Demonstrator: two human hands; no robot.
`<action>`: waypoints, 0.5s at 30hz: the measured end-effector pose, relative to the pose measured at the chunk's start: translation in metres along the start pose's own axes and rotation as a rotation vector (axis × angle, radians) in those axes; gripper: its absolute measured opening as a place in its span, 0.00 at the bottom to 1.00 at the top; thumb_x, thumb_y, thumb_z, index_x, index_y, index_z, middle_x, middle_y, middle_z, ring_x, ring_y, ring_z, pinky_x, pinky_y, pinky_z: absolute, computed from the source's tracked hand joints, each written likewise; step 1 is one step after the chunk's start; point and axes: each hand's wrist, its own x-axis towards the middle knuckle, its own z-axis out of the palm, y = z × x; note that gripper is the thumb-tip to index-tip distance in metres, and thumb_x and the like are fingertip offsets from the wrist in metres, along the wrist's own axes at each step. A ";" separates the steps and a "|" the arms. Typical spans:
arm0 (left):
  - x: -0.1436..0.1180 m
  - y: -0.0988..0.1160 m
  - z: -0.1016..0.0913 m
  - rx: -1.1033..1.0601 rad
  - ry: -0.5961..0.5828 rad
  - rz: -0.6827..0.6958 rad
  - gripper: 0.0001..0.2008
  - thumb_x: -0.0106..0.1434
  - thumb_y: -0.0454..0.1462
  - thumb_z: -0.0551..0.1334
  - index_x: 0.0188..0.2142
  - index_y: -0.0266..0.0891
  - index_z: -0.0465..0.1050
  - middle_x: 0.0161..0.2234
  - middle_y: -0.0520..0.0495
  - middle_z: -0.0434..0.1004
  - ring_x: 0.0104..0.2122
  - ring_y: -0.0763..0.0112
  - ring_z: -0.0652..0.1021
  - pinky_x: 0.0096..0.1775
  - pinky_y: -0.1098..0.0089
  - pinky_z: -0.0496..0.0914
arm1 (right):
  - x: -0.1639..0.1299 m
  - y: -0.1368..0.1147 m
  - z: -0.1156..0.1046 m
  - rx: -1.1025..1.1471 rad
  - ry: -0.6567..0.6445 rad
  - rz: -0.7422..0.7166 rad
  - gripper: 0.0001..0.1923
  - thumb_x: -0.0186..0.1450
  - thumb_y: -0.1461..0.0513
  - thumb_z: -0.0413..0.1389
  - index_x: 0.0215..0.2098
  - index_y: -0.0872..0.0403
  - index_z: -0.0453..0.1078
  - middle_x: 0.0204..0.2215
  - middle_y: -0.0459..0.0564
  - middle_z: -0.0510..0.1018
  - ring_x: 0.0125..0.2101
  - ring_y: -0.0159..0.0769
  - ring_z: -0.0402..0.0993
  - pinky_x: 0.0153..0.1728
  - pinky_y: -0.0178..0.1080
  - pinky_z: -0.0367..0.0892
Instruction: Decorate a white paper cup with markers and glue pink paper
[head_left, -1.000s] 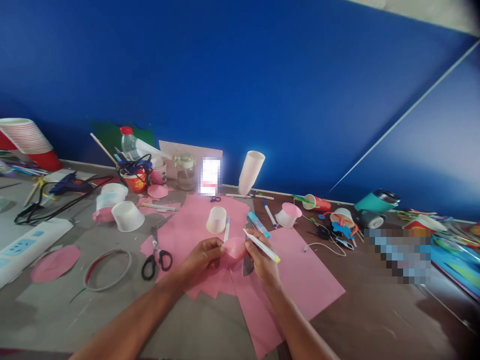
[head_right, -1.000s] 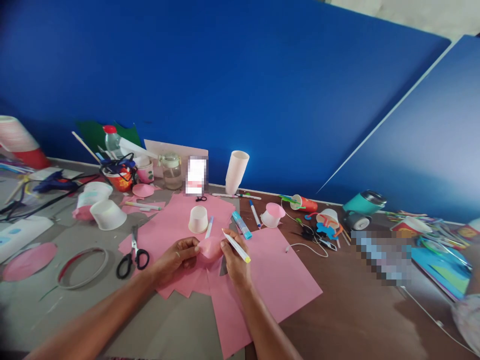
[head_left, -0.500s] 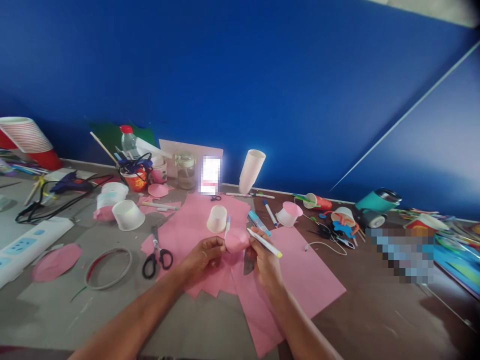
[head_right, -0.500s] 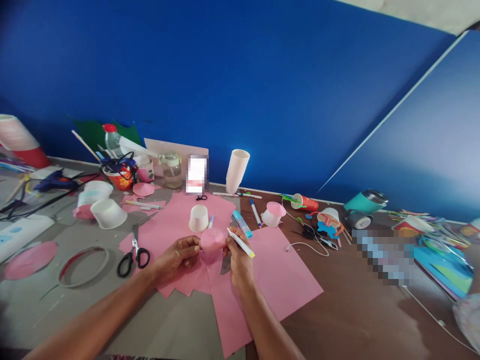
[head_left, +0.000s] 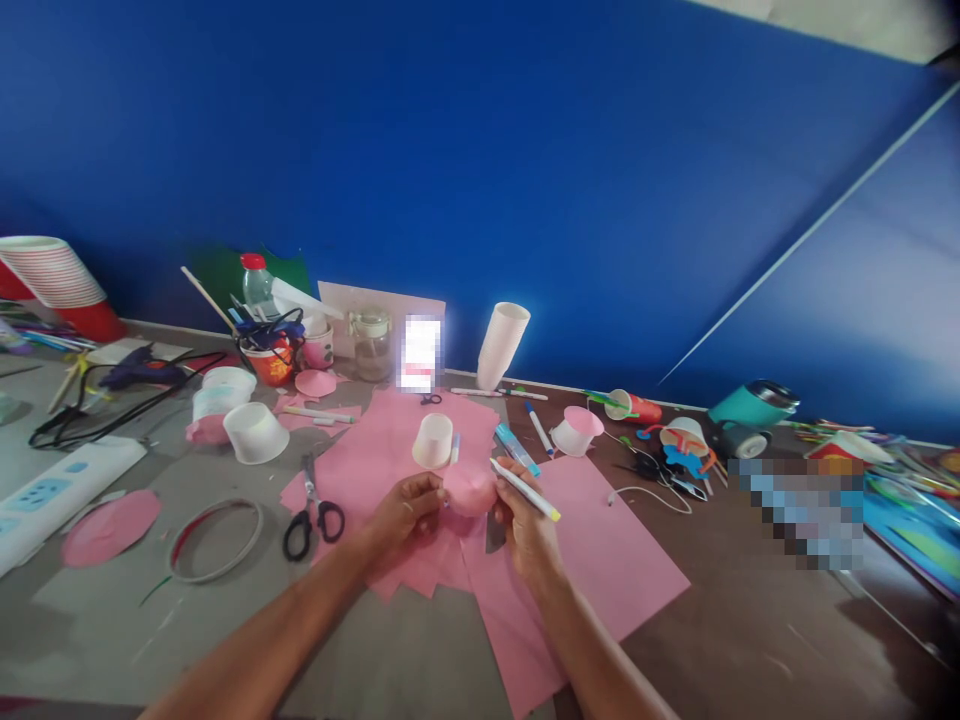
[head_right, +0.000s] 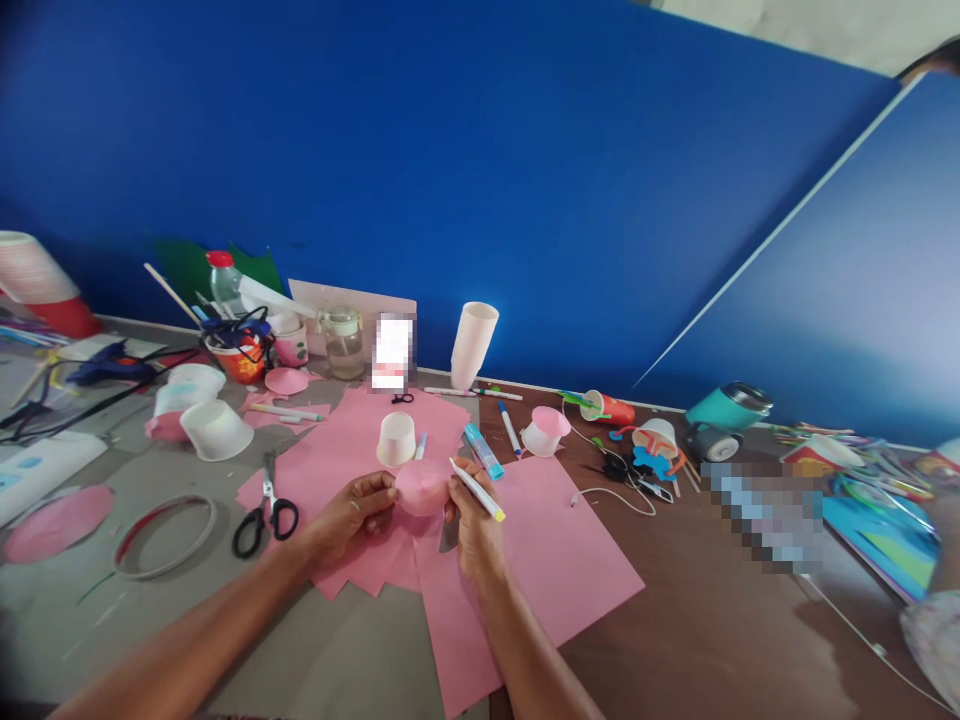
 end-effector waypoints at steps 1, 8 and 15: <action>0.000 0.000 0.000 0.003 0.002 0.000 0.18 0.48 0.42 0.74 0.25 0.37 0.67 0.13 0.61 0.57 0.14 0.83 0.56 0.20 0.75 0.48 | 0.000 -0.001 0.000 0.003 -0.001 -0.006 0.19 0.51 0.55 0.66 0.39 0.53 0.71 0.18 0.37 0.70 0.14 0.24 0.60 0.17 0.30 0.56; 0.001 -0.001 -0.002 0.019 -0.017 0.004 0.16 0.50 0.42 0.73 0.26 0.37 0.67 0.14 0.61 0.58 0.14 0.83 0.57 0.20 0.75 0.48 | 0.001 -0.002 -0.002 -0.018 -0.016 -0.045 0.19 0.52 0.55 0.66 0.38 0.53 0.71 0.20 0.38 0.70 0.15 0.24 0.60 0.16 0.31 0.56; 0.002 -0.002 -0.002 0.032 -0.021 -0.010 0.17 0.48 0.43 0.74 0.25 0.37 0.67 0.13 0.60 0.58 0.14 0.83 0.57 0.20 0.74 0.47 | 0.002 0.000 -0.002 -0.019 0.001 -0.027 0.19 0.51 0.56 0.66 0.39 0.53 0.72 0.19 0.36 0.67 0.15 0.22 0.58 0.17 0.30 0.54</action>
